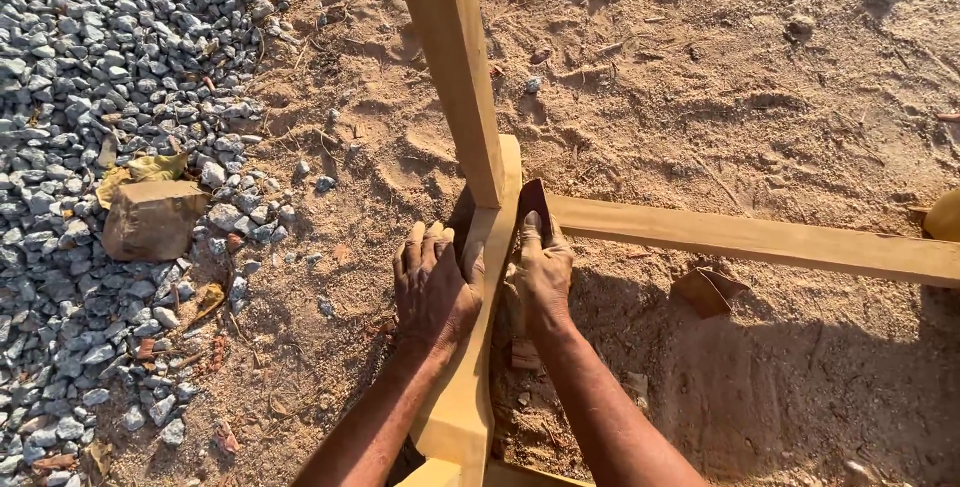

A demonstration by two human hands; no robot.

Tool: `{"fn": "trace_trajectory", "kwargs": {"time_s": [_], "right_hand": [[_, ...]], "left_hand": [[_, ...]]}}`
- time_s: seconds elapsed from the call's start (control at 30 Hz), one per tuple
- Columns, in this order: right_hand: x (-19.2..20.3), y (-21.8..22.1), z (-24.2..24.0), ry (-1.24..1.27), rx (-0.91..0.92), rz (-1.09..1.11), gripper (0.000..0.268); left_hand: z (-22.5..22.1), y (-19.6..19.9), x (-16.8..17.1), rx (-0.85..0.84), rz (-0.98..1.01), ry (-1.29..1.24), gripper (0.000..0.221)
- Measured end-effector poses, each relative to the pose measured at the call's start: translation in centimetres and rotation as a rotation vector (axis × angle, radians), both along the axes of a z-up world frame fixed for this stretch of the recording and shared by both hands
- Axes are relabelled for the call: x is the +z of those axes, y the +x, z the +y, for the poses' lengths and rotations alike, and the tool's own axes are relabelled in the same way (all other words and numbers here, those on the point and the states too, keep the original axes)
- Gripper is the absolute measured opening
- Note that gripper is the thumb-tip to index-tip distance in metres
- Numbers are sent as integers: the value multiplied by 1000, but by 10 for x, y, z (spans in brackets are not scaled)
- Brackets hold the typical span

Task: Sanding a wooden chair with sandpaper.

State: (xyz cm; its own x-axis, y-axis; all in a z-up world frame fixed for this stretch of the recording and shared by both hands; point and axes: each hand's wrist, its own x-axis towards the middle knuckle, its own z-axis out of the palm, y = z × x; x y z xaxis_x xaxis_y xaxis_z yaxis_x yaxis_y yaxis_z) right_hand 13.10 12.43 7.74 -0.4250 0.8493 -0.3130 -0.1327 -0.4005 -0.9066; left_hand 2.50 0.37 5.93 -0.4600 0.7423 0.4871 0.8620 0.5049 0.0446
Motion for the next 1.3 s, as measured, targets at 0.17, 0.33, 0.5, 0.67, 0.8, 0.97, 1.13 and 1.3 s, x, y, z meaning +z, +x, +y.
{"fn": "trace_trajectory", "kwargs": {"time_s": [0.17, 0.33, 0.5, 0.67, 0.8, 0.97, 1.13, 1.3], "right_hand": [[17, 4, -13, -24, 23, 117, 41], [12, 9, -30, 110, 14, 21, 44], [-14, 0, -8, 68, 37, 62, 35], [36, 21, -31, 164, 26, 145, 55], [-5, 7, -15, 173, 28, 151, 51], [44, 35, -33, 161, 36, 86, 76], [-11, 19, -38, 273, -36, 207, 69], [22, 31, -22, 363, -61, 220, 63]], "left_hand": [[-12, -36, -74, 2, 46, -213, 38], [-13, -53, -121, -40, 155, -189, 37], [-21, -60, -145, -63, 248, -152, 43], [-12, -44, -93, -61, 200, -117, 37], [-3, -16, -40, -11, 205, -125, 37], [15, 26, 29, 19, 134, 1, 42], [18, 47, 53, 65, -10, -59, 46], [25, 47, 48, 55, -40, -57, 47]]}}
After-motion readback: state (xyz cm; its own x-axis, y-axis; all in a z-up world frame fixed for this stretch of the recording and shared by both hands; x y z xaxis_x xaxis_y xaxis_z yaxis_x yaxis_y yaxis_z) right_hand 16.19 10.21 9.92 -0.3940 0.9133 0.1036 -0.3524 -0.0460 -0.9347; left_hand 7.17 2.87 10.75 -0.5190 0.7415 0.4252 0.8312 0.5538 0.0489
